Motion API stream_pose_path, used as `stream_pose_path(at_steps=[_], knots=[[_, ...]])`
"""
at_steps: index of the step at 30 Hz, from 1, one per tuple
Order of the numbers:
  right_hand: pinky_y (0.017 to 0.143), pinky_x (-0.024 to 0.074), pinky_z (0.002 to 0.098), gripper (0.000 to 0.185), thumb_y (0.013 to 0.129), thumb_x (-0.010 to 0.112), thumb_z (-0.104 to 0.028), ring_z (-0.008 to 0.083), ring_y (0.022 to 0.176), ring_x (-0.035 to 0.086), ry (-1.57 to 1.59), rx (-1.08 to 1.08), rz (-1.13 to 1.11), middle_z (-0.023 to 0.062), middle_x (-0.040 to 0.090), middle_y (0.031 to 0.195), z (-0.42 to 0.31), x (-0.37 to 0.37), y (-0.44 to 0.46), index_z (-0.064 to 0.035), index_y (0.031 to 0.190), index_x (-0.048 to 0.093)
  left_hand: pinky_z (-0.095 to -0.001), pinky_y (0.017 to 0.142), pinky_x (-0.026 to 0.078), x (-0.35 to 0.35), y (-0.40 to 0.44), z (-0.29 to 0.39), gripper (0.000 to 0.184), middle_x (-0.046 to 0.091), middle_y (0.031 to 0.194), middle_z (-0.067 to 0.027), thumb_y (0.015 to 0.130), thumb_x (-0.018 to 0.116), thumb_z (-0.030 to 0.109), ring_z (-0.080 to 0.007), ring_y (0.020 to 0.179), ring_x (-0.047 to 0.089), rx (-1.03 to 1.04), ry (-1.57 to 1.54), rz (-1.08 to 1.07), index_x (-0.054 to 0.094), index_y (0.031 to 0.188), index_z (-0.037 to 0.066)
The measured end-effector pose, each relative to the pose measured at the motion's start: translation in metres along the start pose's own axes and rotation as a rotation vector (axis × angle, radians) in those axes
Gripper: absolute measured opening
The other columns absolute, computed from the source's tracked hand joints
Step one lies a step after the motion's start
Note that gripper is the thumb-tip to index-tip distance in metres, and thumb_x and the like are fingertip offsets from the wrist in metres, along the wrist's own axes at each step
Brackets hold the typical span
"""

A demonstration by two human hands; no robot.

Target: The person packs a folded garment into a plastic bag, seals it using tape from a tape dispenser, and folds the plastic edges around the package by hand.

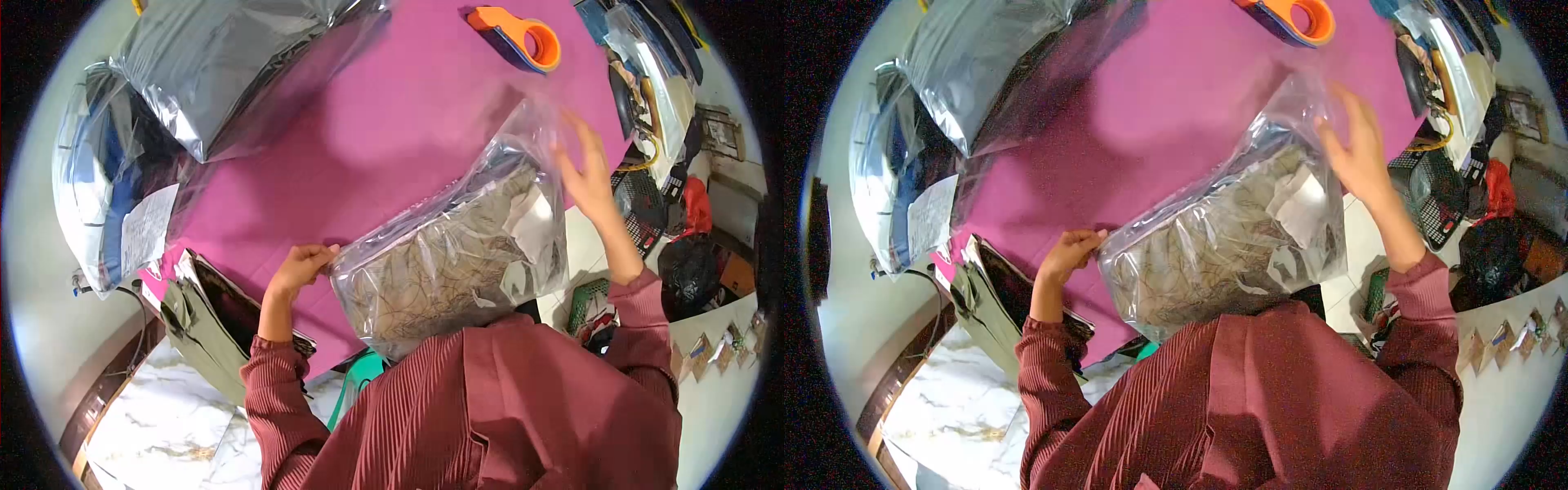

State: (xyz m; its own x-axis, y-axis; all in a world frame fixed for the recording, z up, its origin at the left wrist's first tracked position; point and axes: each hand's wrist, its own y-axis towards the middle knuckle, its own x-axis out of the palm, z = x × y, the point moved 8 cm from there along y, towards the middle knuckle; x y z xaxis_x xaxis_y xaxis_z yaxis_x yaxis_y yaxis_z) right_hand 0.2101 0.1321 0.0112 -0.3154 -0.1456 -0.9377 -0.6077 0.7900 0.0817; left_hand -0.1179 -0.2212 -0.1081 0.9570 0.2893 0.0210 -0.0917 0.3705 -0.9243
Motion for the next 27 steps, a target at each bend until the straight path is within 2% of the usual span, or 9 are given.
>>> stream_pose_path(at_steps=[4, 9, 12, 15, 19, 21, 22, 25, 27], knots=[[0.106, 0.0386, 0.0420, 0.050, 0.097, 0.059, -0.026, 0.0260, 0.126, 0.051, 0.838, 0.555, -0.007, 0.0121, 0.057, 0.135, 0.050, 0.035, -0.038, -0.0067, 0.143, 0.050, -0.0181, 0.046, 0.028, 0.001, -0.021, 0.026, 0.025, 0.059, 0.065, 0.0021, 0.084, 0.080, 0.028, -0.0037, 0.051, 0.038, 0.195, 0.086, 0.277, 0.077, 0.090, 0.004], [0.106, 0.0396, 0.0391, 0.054, 0.099, 0.060, -0.033, 0.0235, 0.125, 0.052, 1.096, 0.586, -0.108, 0.0138, 0.056, 0.137, 0.049, 0.044, -0.035, -0.0063, 0.145, 0.049, -0.0188, 0.049, 0.034, -0.010, -0.018, 0.011, 0.025, 0.059, 0.064, 0.0016, 0.084, 0.080, 0.028, -0.0056, 0.053, 0.041, 0.055, 0.141, 0.286, 0.077, 0.091, 0.004], [0.104, 0.0420, 0.0369, 0.055, 0.098, 0.062, -0.032, 0.0231, 0.123, 0.053, 1.121, 0.571, -0.116, 0.0151, 0.056, 0.137, 0.055, 0.052, -0.033, -0.0060, 0.144, 0.050, -0.0214, 0.053, 0.040, -0.023, 0.000, 0.002, 0.026, 0.063, 0.068, -0.0009, 0.085, 0.078, 0.028, -0.0087, 0.056, 0.048, 0.163, 0.327, 0.242, 0.077, 0.094, 0.004], [0.101, 0.0444, 0.0348, 0.056, 0.096, 0.065, -0.031, 0.0228, 0.121, 0.054, 1.132, 0.539, -0.122, 0.0164, 0.056, 0.137, 0.066, 0.055, -0.021, -0.0056, 0.144, 0.051, -0.0240, 0.058, 0.046, -0.008, 0.013, 0.023, 0.028, 0.067, 0.072, -0.0033, 0.087, 0.076, 0.029, -0.0118, 0.059, 0.055, 0.289, 0.497, 0.199, 0.077, 0.097, 0.003], [0.092, 0.0452, 0.0250, 0.054, 0.094, 0.065, -0.017, 0.0142, 0.104, 0.059, 1.043, 0.363, -0.332, 0.0077, 0.064, 0.122, 0.064, 0.064, -0.001, -0.0048, 0.145, 0.049, -0.0317, 0.071, 0.054, 0.073, -0.029, 0.144, 0.030, 0.074, 0.091, -0.0084, 0.091, 0.069, 0.028, -0.0209, 0.076, 0.067, 0.509, 0.972, 0.487, 0.075, 0.105, 0.002], [0.090, 0.0456, 0.0239, 0.052, 0.092, 0.066, -0.013, 0.0134, 0.100, 0.059, 1.045, 0.370, -0.355, 0.0068, 0.065, 0.119, 0.072, 0.077, 0.004, -0.0050, 0.142, 0.052, -0.0366, 0.075, 0.055, 0.129, -0.011, 0.179, 0.033, 0.074, 0.106, -0.0111, 0.093, 0.064, 0.029, -0.0276, 0.088, 0.070, 0.732, 0.771, 0.264, 0.074, 0.106, 0.001], [0.089, 0.0459, 0.0227, 0.051, 0.090, 0.067, -0.008, 0.0126, 0.097, 0.060, 1.053, 0.381, -0.377, 0.0059, 0.066, 0.117, 0.075, 0.086, 0.005, -0.0052, 0.139, 0.055, -0.0368, 0.074, 0.055, 0.152, 0.007, 0.190, 0.032, 0.075, 0.104, -0.0123, 0.091, 0.065, 0.029, -0.0283, 0.084, 0.070, 0.860, 0.687, 0.189, 0.073, 0.110, 0.003], [0.085, 0.0467, 0.0205, 0.049, 0.085, 0.068, 0.000, 0.0110, 0.090, 0.061, 1.068, 0.406, -0.429, 0.0041, 0.068, 0.111, 0.080, 0.099, 0.017, -0.0056, 0.133, 0.061, -0.0372, 0.073, 0.054, 0.208, 0.046, 0.216, 0.033, 0.075, 0.102, -0.0128, 0.088, 0.065, 0.024, -0.0297, 0.081, 0.070, 0.881, 0.639, 0.066, 0.072, 0.116, 0.006], [0.081, 0.0462, 0.0192, 0.042, 0.081, 0.066, 0.005, 0.0099, 0.086, 0.060, 1.018, 0.424, -0.446, 0.0027, 0.069, 0.107, 0.075, 0.101, 0.021, -0.0050, 0.122, 0.066, -0.0379, 0.071, 0.053, 0.232, 0.055, 0.232, 0.034, 0.075, 0.098, -0.0121, 0.086, 0.065, 0.023, -0.0304, 0.079, 0.069, 0.765, 0.755, 0.077, 0.072, 0.115, 0.007]])
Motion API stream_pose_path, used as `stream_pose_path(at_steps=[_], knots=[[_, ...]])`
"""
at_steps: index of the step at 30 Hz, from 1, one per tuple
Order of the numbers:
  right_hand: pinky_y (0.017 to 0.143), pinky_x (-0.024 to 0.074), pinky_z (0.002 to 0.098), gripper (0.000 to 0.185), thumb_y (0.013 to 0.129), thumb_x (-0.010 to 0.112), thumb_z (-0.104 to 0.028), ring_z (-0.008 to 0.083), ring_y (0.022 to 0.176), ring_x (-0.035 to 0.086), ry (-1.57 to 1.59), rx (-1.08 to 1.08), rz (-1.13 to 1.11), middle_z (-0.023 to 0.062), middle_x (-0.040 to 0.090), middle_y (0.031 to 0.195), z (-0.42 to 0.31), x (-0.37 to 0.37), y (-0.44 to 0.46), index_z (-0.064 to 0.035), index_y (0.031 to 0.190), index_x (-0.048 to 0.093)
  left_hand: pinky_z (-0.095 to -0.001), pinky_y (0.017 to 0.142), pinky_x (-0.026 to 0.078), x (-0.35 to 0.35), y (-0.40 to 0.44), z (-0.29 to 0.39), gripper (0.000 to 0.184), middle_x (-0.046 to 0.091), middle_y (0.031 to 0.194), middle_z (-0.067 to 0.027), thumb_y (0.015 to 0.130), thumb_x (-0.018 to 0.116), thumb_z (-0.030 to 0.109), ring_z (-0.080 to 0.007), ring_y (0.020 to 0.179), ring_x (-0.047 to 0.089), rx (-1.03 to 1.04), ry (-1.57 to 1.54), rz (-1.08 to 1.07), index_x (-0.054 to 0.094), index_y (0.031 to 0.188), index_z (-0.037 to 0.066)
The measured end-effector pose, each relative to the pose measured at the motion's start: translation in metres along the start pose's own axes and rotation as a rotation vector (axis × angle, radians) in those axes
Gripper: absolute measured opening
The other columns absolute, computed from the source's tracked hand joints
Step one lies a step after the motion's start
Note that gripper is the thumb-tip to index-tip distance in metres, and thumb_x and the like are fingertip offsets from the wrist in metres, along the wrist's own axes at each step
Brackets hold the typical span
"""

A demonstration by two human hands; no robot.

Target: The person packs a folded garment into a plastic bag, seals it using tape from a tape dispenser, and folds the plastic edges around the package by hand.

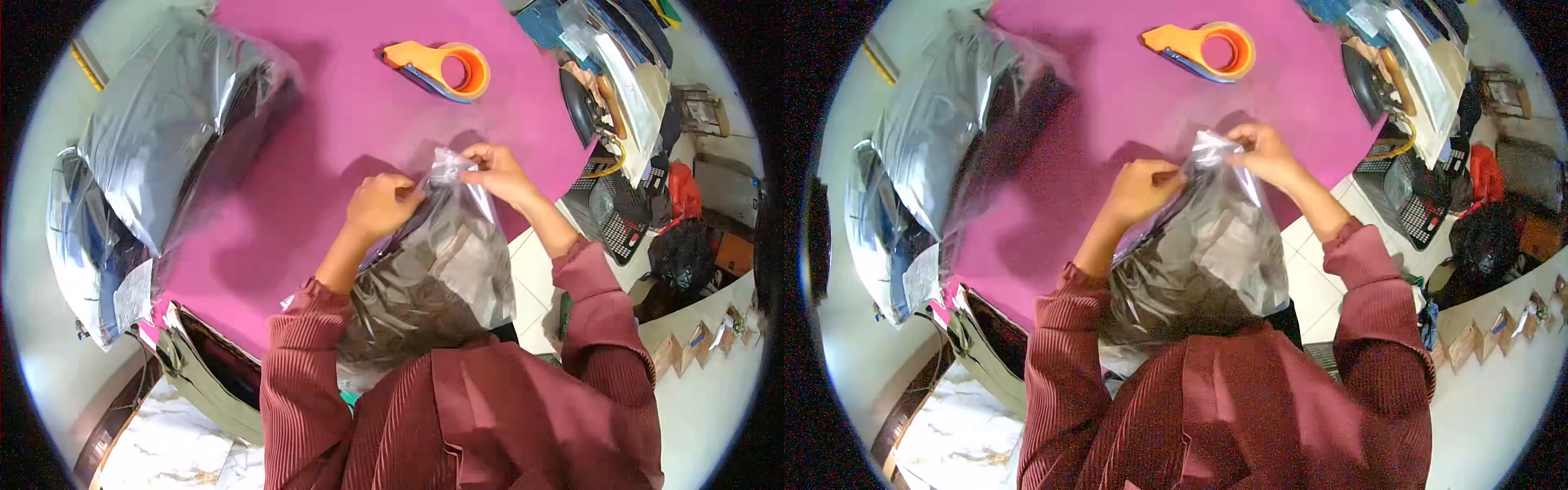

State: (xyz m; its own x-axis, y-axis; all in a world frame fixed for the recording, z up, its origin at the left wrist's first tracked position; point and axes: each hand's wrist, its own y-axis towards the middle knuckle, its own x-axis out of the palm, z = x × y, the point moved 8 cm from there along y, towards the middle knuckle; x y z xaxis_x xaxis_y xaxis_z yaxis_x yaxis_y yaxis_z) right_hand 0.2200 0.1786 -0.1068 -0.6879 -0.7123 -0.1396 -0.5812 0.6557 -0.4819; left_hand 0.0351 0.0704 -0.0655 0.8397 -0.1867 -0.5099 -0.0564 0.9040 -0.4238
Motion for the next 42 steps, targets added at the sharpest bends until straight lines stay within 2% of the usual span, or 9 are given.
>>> stream_pose_path(at_steps=[3, 8, 12, 17, 23, 28, 32, 38, 42], knots=[[0.078, 0.0458, 0.0179, 0.038, 0.078, 0.064, 0.011, 0.0087, 0.081, 0.059, -0.034, 0.036, -0.007, 0.0012, 0.069, 0.103, -0.002, 0.000, 0.005, -0.0043, 0.112, 0.071, -0.0386, 0.069, 0.053, 0.011, 0.017, 0.011, 0.034, 0.075, 0.094, -0.0115, 0.084, 0.066, 0.022, -0.0312, 0.076, 0.069, -0.115, 0.103, -0.075, 0.072, 0.115, 0.007], [0.076, 0.0442, 0.0188, 0.030, 0.072, 0.059, 0.014, 0.0085, 0.081, 0.055, 0.163, 0.062, -0.076, -0.0015, 0.064, 0.097, -0.004, -0.012, 0.012, -0.0038, 0.091, 0.074, -0.0375, 0.067, 0.050, 0.013, 0.002, 0.035, 0.030, 0.073, 0.082, -0.0092, 0.083, 0.065, 0.022, -0.0311, 0.070, 0.067, -0.012, 0.046, 0.145, 0.073, 0.108, 0.007], [0.075, 0.0430, 0.0193, 0.030, 0.070, 0.059, 0.015, 0.0100, 0.079, 0.052, -0.069, -0.345, -0.194, -0.0021, 0.055, 0.090, -0.020, -0.022, 0.025, -0.0048, 0.086, 0.076, -0.0381, 0.075, 0.047, 0.016, -0.011, 0.039, 0.026, 0.069, 0.084, -0.0082, 0.084, 0.066, 0.026, -0.0277, 0.076, 0.064, -0.013, 0.005, 0.319, 0.074, 0.102, 0.009], [0.065, 0.0382, 0.0216, 0.027, 0.071, 0.062, 0.010, 0.0111, 0.073, 0.048, -0.223, -0.347, -0.174, -0.0014, 0.050, 0.084, -0.034, -0.027, 0.026, -0.0113, 0.079, 0.078, -0.0390, 0.078, 0.043, 0.032, -0.015, 0.077, 0.026, 0.069, 0.102, -0.0112, 0.085, 0.071, 0.030, -0.0235, 0.087, 0.059, 0.090, 0.372, 0.431, 0.075, 0.093, 0.006], [0.078, 0.0432, 0.0204, 0.025, 0.075, 0.063, 0.010, 0.0103, 0.084, 0.052, -0.153, -0.203, -0.254, 0.0007, 0.056, 0.095, -0.031, -0.034, 0.026, -0.0046, 0.089, 0.077, -0.0417, 0.084, 0.035, 0.053, -0.005, 0.098, 0.034, 0.065, 0.107, -0.0093, 0.087, 0.069, 0.039, -0.0232, 0.094, 0.051, 0.008, 0.501, 0.438, 0.073, 0.095, 0.007], [0.063, 0.0415, 0.0221, 0.018, 0.079, 0.066, 0.003, 0.0097, 0.071, 0.051, 0.234, 0.151, -0.032, 0.0033, 0.064, 0.092, -0.043, -0.051, 0.006, -0.0039, 0.091, 0.077, -0.0432, 0.084, 0.033, 0.060, -0.007, 0.096, 0.039, 0.066, 0.103, -0.0077, 0.088, 0.066, 0.045, -0.0236, 0.093, 0.052, 0.010, 0.585, 0.563, 0.070, 0.099, 0.008], [0.058, 0.0429, 0.0227, 0.014, 0.082, 0.069, -0.004, 0.0099, 0.065, 0.054, -0.057, 0.090, 0.017, 0.0056, 0.070, 0.084, -0.045, -0.049, -0.010, 0.0004, 0.094, 0.075, -0.0455, 0.087, 0.032, 0.060, -0.013, 0.094, 0.041, 0.066, 0.106, -0.0065, 0.090, 0.063, 0.046, -0.0244, 0.096, 0.051, -0.042, 0.464, 0.534, 0.068, 0.106, 0.009], [0.060, 0.0457, 0.0198, 0.018, 0.080, 0.071, -0.004, 0.0104, 0.066, 0.057, -0.240, 0.020, 0.033, 0.0051, 0.070, 0.080, -0.049, -0.029, -0.008, -0.0015, 0.098, 0.074, -0.0478, 0.094, 0.030, 0.074, -0.014, 0.112, 0.047, 0.067, 0.112, -0.0091, 0.091, 0.058, 0.051, -0.0283, 0.102, 0.052, 0.009, 0.514, 0.474, 0.068, 0.111, 0.009], [0.054, 0.0441, 0.0235, 0.012, 0.076, 0.073, -0.007, 0.0110, 0.057, 0.054, -0.472, -0.032, 0.037, 0.0047, 0.067, 0.069, -0.066, -0.014, -0.011, -0.0013, 0.087, 0.073, -0.0480, 0.095, 0.031, 0.086, -0.018, 0.126, 0.055, 0.064, 0.113, -0.0164, 0.090, 0.059, 0.047, -0.0330, 0.105, 0.050, -0.018, 0.727, 0.400, 0.064, 0.124, 0.005]])
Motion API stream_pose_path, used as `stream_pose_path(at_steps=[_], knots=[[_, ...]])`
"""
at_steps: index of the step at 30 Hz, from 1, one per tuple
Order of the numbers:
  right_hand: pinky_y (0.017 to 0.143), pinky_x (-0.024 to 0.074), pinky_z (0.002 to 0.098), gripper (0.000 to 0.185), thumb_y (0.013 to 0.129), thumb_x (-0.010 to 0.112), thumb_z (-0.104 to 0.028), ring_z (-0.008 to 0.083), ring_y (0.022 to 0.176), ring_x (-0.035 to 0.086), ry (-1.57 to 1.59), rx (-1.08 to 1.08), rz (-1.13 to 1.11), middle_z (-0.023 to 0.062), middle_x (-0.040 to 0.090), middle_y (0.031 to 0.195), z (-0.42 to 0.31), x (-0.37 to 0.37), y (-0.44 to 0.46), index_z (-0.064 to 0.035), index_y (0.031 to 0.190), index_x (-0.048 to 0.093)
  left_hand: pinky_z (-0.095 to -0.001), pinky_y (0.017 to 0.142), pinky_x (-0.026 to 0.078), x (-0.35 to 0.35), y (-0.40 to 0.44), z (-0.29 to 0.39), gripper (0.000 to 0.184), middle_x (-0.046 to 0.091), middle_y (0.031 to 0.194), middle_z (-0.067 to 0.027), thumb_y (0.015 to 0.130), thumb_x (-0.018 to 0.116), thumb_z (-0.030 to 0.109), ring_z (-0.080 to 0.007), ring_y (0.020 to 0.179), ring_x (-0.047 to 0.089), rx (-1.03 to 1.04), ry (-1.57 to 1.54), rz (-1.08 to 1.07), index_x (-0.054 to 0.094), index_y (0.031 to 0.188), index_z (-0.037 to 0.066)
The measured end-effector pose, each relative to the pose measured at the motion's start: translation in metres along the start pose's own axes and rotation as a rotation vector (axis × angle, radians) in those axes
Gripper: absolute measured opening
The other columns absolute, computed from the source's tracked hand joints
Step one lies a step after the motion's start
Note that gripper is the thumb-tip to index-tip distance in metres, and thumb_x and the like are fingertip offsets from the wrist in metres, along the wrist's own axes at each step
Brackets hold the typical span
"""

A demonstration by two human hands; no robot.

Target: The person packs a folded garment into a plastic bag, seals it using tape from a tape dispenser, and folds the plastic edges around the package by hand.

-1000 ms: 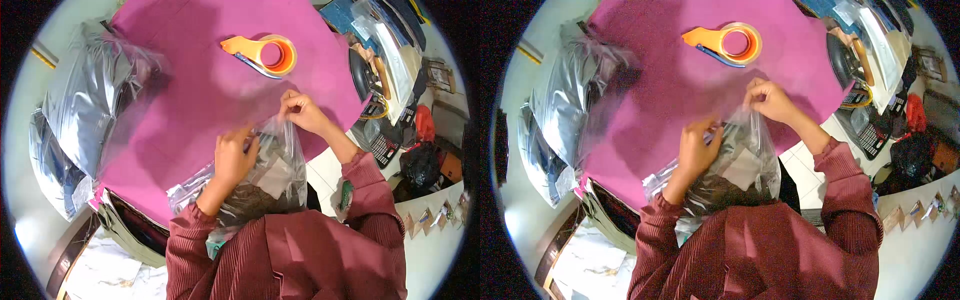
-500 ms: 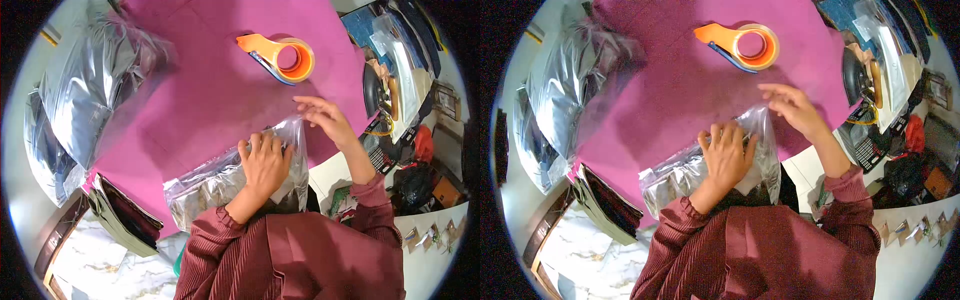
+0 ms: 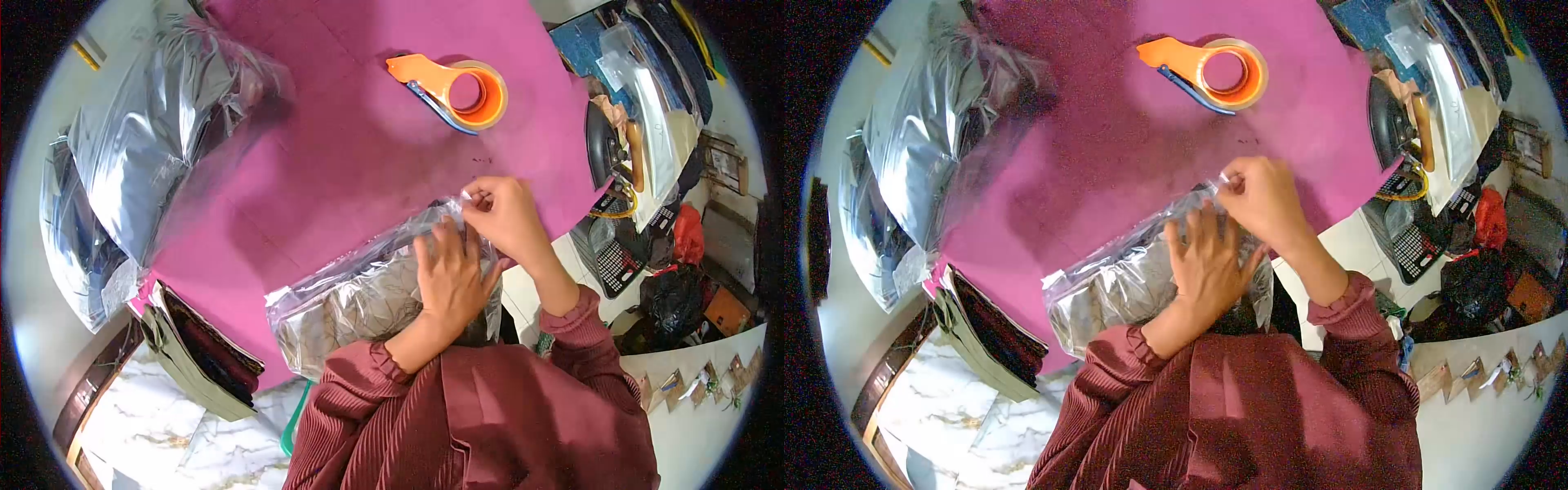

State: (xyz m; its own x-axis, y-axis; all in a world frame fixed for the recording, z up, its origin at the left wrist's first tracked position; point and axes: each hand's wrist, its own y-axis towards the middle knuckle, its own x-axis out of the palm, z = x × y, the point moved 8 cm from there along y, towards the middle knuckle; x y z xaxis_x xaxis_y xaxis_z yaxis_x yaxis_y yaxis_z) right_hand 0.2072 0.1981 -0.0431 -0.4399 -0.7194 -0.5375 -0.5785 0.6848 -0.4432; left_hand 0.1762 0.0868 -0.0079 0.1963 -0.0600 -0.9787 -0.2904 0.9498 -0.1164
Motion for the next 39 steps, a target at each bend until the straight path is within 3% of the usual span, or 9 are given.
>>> stream_pose_path(at_steps=[6, 11, 13, 15, 20, 26, 30, 35, 39], knots=[[0.049, 0.0415, 0.0269, 0.009, 0.073, 0.073, -0.008, 0.0124, 0.050, 0.050, -0.307, -0.171, 0.087, 0.0048, 0.063, 0.060, -0.032, 0.014, -0.005, -0.0009, 0.077, 0.069, -0.0540, 0.100, 0.028, 0.020, -0.017, 0.028, 0.065, 0.062, 0.122, -0.0170, 0.088, 0.057, 0.060, -0.0358, 0.116, 0.050, 0.054, 0.108, 0.050, 0.065, 0.123, 0.005], [0.048, 0.0392, 0.0273, 0.007, 0.075, 0.072, -0.007, 0.0127, 0.048, 0.046, -0.141, -0.122, 0.034, 0.0032, 0.059, 0.056, -0.029, 0.009, 0.000, -0.0014, 0.074, 0.068, -0.0552, 0.100, 0.029, -0.003, -0.014, 0.013, 0.070, 0.061, 0.124, -0.0173, 0.087, 0.057, 0.063, -0.0350, 0.118, 0.050, -0.031, -0.130, -0.007, 0.064, 0.123, 0.003], [0.048, 0.0388, 0.0260, 0.007, 0.076, 0.072, -0.006, 0.0114, 0.049, 0.046, -0.138, -0.127, 0.047, 0.0022, 0.058, 0.056, -0.023, -0.003, 0.000, -0.0009, 0.074, 0.068, -0.0547, 0.100, 0.029, -0.021, -0.014, -0.013, 0.071, 0.062, 0.122, -0.0167, 0.087, 0.058, 0.065, -0.0347, 0.115, 0.050, -0.105, -0.176, 0.126, 0.065, 0.121, 0.003], [0.049, 0.0452, 0.0287, 0.007, 0.072, 0.072, -0.006, 0.0153, 0.050, 0.056, -0.011, -0.065, 0.028, 0.0079, 0.067, 0.063, -0.011, -0.014, 0.003, 0.0014, 0.073, 0.069, -0.0542, 0.099, 0.030, -0.034, -0.017, -0.034, 0.072, 0.063, 0.119, -0.0161, 0.086, 0.058, 0.066, -0.0345, 0.113, 0.051, -0.176, -0.224, 0.256, 0.066, 0.119, 0.003], [0.049, 0.0442, 0.0259, 0.007, 0.072, 0.071, -0.004, 0.0122, 0.051, 0.054, 0.071, -0.037, 0.102, 0.0073, 0.067, 0.064, 0.011, -0.024, 0.009, 0.0031, 0.074, 0.070, -0.0522, 0.098, 0.031, -0.001, -0.003, -0.046, 0.074, 0.062, 0.117, -0.0161, 0.086, 0.057, 0.068, -0.0323, 0.105, 0.052, -0.172, -0.286, -0.075, 0.066, 0.119, 0.003], [0.050, 0.0439, 0.0258, 0.007, 0.073, 0.070, -0.004, 0.0124, 0.051, 0.053, 0.016, -0.056, 0.108, 0.0066, 0.066, 0.063, 0.005, -0.019, 0.011, 0.0027, 0.074, 0.070, -0.0513, 0.096, 0.032, -0.005, 0.001, -0.046, 0.071, 0.061, 0.111, -0.0192, 0.086, 0.058, 0.062, -0.0330, 0.103, 0.051, -0.266, -0.330, 0.016, 0.062, 0.116, -0.003], [0.050, 0.0450, 0.0275, 0.008, 0.071, 0.071, -0.005, 0.0143, 0.051, 0.055, 0.014, 0.006, 0.105, 0.0074, 0.067, 0.063, 0.005, -0.021, 0.010, 0.0024, 0.074, 0.071, -0.0524, 0.096, 0.031, -0.006, 0.000, -0.034, 0.076, 0.061, 0.109, -0.0193, 0.089, 0.053, 0.067, -0.0311, 0.101, 0.051, -0.162, -0.239, 0.109, 0.064, 0.114, -0.003], [0.050, 0.0464, 0.0321, 0.010, 0.070, 0.070, -0.007, 0.0192, 0.048, 0.054, -0.139, -0.161, 0.063, 0.0110, 0.067, 0.062, -0.038, 0.010, 0.007, 0.0023, 0.071, 0.070, -0.0538, 0.099, 0.028, 0.005, -0.006, -0.015, 0.074, 0.062, 0.107, -0.0212, 0.089, 0.054, 0.064, -0.0325, 0.106, 0.051, -0.136, -0.238, -0.023, 0.064, 0.112, -0.006], [0.050, 0.0461, 0.0331, 0.012, 0.073, 0.069, -0.009, 0.0205, 0.047, 0.053, -0.155, -0.236, -0.092, 0.0117, 0.067, 0.062, -0.040, 0.033, 0.017, 0.0024, 0.070, 0.069, -0.0542, 0.101, 0.025, -0.006, -0.014, -0.015, 0.073, 0.063, 0.111, -0.0215, 0.089, 0.053, 0.062, -0.0325, 0.111, 0.050, -0.156, -0.306, 0.032, 0.063, 0.112, -0.006]])
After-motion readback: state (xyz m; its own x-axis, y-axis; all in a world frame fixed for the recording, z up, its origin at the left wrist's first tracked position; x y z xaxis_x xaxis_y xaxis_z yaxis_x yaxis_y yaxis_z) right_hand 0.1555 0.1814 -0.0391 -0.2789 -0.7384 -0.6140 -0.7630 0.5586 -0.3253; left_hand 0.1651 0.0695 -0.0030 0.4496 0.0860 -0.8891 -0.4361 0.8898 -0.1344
